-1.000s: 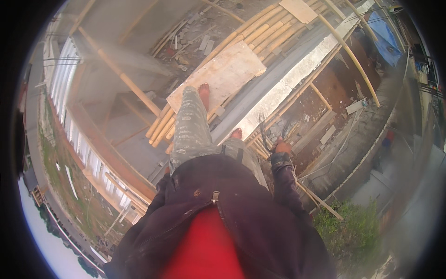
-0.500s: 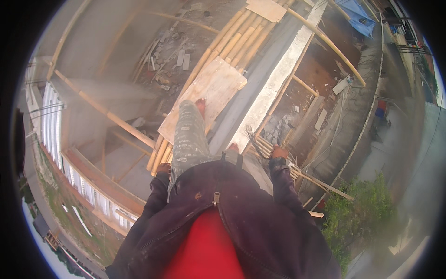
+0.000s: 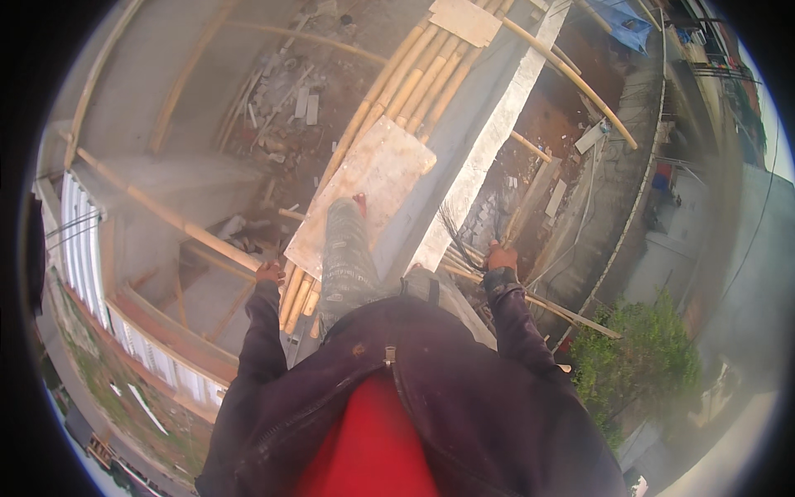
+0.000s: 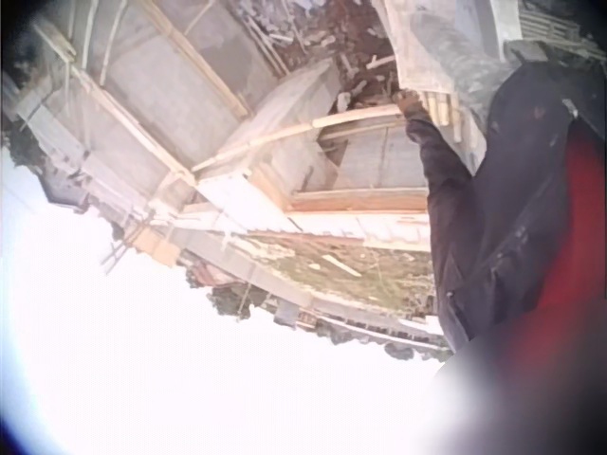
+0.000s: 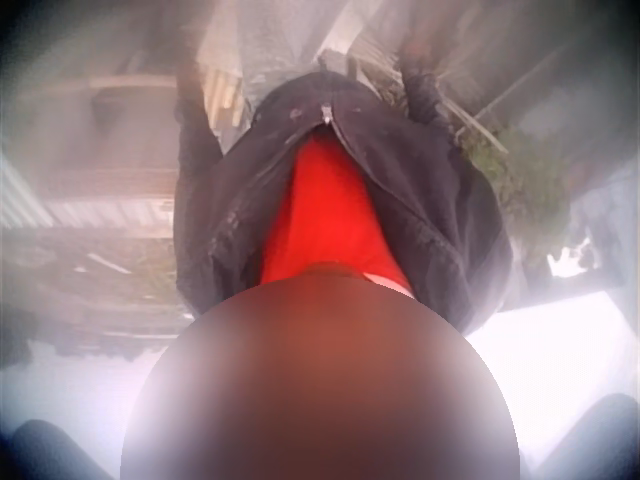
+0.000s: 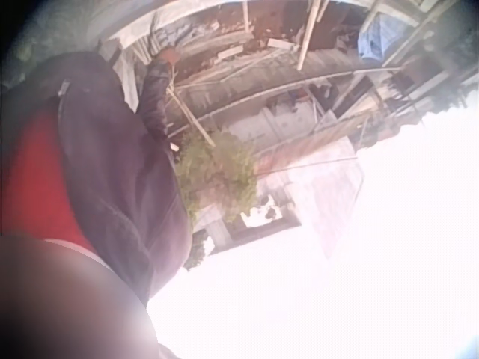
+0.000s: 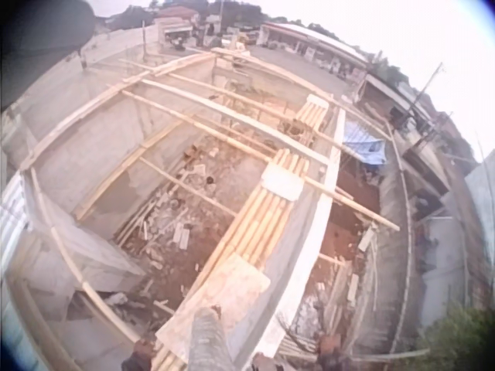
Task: The person walks across bamboo scaffolding on a construction site, picks up metal wire, and ties bamboo poles together to secure the structure. The person repeatedly wraps and twists the wire around the poles to fasten them.
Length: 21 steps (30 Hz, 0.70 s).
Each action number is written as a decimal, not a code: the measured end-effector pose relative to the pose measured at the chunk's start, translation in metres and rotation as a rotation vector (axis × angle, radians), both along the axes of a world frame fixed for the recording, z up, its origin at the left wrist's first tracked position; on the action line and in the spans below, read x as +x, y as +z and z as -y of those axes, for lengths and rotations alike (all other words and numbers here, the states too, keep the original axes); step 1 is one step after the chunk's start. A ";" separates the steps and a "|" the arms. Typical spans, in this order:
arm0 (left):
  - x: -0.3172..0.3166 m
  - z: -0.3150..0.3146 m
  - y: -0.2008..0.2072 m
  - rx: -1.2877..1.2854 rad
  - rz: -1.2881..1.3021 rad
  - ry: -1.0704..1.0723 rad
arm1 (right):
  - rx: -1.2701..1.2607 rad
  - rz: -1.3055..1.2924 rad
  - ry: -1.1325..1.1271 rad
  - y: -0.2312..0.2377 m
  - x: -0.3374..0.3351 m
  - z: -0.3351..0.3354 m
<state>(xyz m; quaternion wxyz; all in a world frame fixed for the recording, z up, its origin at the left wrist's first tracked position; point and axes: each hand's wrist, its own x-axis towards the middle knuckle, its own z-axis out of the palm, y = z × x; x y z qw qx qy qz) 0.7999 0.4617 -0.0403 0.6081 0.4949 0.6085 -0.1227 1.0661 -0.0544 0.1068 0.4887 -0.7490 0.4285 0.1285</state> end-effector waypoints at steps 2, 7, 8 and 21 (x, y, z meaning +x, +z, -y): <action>0.005 -0.009 -0.003 0.051 -0.045 -0.083 | -0.006 0.020 -0.022 -0.005 0.012 -0.011; 0.015 -0.019 -0.009 0.004 -0.063 -0.076 | 0.015 0.003 -0.031 -0.011 0.015 -0.021; 0.017 -0.020 -0.012 0.008 -0.067 -0.089 | 0.048 0.035 -0.037 -0.011 0.017 -0.023; 0.083 -0.097 -0.012 0.105 0.051 -0.176 | 0.076 0.052 -0.179 0.000 0.026 -0.039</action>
